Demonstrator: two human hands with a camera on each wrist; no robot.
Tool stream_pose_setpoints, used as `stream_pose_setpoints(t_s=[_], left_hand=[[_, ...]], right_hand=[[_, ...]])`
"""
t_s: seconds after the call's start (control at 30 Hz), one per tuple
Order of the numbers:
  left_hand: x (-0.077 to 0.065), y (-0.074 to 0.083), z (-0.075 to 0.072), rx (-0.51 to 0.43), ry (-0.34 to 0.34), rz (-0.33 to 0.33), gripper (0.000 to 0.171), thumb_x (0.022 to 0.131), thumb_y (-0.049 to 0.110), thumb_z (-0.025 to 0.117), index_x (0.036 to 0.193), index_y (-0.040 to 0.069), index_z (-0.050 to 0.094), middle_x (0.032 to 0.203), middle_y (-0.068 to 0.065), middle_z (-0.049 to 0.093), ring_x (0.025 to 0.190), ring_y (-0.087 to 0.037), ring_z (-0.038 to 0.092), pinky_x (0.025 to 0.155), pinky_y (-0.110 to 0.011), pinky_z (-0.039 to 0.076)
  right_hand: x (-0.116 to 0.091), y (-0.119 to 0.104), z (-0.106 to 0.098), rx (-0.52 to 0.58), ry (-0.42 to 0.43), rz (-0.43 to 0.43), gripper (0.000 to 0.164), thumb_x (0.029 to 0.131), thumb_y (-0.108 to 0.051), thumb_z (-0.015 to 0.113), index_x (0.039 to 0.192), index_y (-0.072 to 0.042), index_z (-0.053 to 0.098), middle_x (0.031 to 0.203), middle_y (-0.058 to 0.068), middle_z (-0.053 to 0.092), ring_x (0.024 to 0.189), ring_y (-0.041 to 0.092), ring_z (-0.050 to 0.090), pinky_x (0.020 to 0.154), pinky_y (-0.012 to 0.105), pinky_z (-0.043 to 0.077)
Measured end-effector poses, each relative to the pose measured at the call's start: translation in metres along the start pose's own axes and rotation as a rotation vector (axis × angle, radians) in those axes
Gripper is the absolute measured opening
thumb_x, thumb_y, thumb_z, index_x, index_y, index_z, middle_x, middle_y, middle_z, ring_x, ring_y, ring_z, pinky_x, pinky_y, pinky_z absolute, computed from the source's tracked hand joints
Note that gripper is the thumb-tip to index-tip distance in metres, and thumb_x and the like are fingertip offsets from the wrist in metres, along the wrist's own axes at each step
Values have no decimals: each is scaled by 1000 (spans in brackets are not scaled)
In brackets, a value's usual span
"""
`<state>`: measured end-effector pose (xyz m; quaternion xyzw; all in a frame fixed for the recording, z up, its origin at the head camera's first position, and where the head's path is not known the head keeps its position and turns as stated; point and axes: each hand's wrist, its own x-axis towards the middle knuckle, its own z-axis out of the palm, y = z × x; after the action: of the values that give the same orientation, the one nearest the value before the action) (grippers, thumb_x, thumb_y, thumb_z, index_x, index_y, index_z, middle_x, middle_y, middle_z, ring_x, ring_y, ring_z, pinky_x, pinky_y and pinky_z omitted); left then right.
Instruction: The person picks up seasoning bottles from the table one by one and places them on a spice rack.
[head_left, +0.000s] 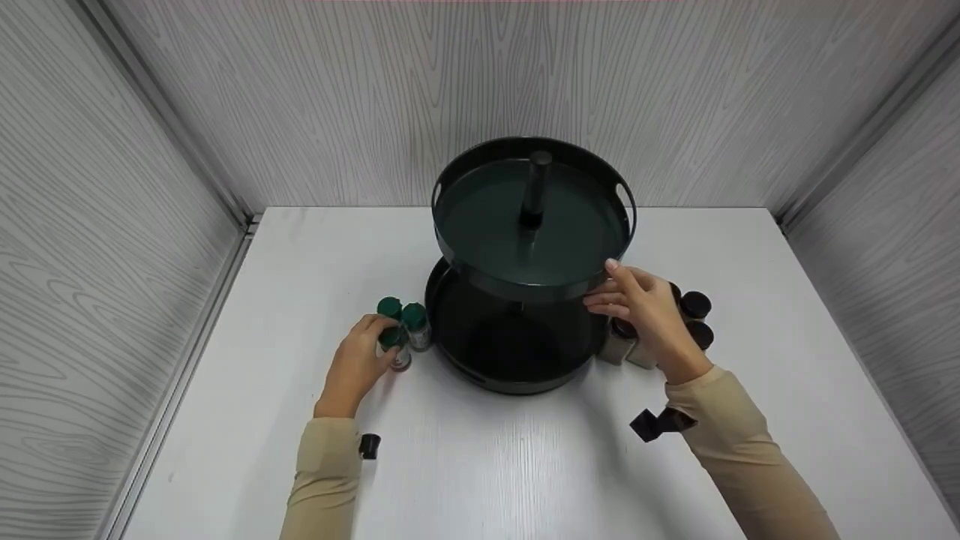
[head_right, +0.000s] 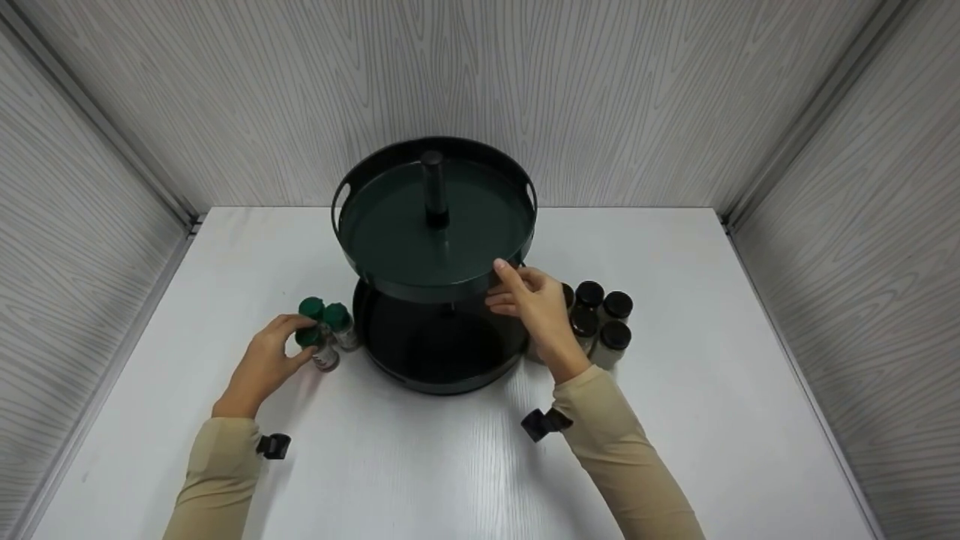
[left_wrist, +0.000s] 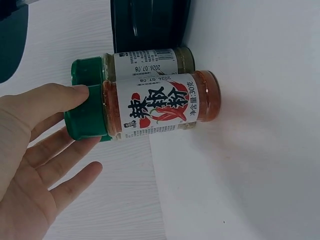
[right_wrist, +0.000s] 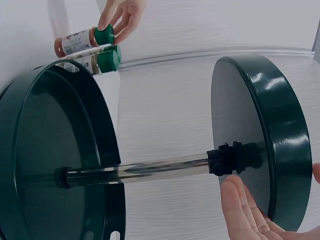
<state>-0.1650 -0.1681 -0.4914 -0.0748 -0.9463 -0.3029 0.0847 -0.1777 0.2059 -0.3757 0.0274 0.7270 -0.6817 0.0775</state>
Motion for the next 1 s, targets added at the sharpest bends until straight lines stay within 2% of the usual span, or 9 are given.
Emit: stream_pose_setpoints(t_s=[0.2, 0.3, 0.7, 1.0], left_hand=[[0, 0, 0, -9, -2, -1, 40, 81, 0, 73, 119, 0, 60, 126, -19, 61, 120, -35, 60, 104, -43, 51], [-1, 0, 0, -17, 0, 2, 40, 81, 0, 73, 119, 0, 60, 125, -19, 61, 120, -34, 60, 104, -42, 51], [-1, 1, 0, -18, -27, -34, 38, 83, 1, 72, 119, -1, 60, 122, -20, 61, 119, -34, 60, 104, -43, 51], [-3, 3, -2, 4, -13, -12, 38, 82, 2, 73, 118, -1, 60, 120, -21, 61, 116, -35, 62, 101, -42, 53]], right_hand=[[-1, -7, 1, 235, -44, 87, 73, 99, -32, 52, 147, 11, 19, 87, -1, 70, 80, 12, 72, 82, 24, 60], [-1, -9, 0, 314, -70, 117, 73, 99, -29, 52, 148, 11, 15, 87, -1, 72, 82, 12, 72, 83, 25, 60], [-1, -7, -1, 361, -71, 95, 65, 100, -25, 51, 144, 13, 22, 89, 0, 74, 83, 13, 73, 85, 26, 60], [-2, -7, -1, 360, -66, 107, 68, 100, -26, 51, 146, 12, 20, 89, -1, 73, 83, 12, 73, 86, 26, 60]])
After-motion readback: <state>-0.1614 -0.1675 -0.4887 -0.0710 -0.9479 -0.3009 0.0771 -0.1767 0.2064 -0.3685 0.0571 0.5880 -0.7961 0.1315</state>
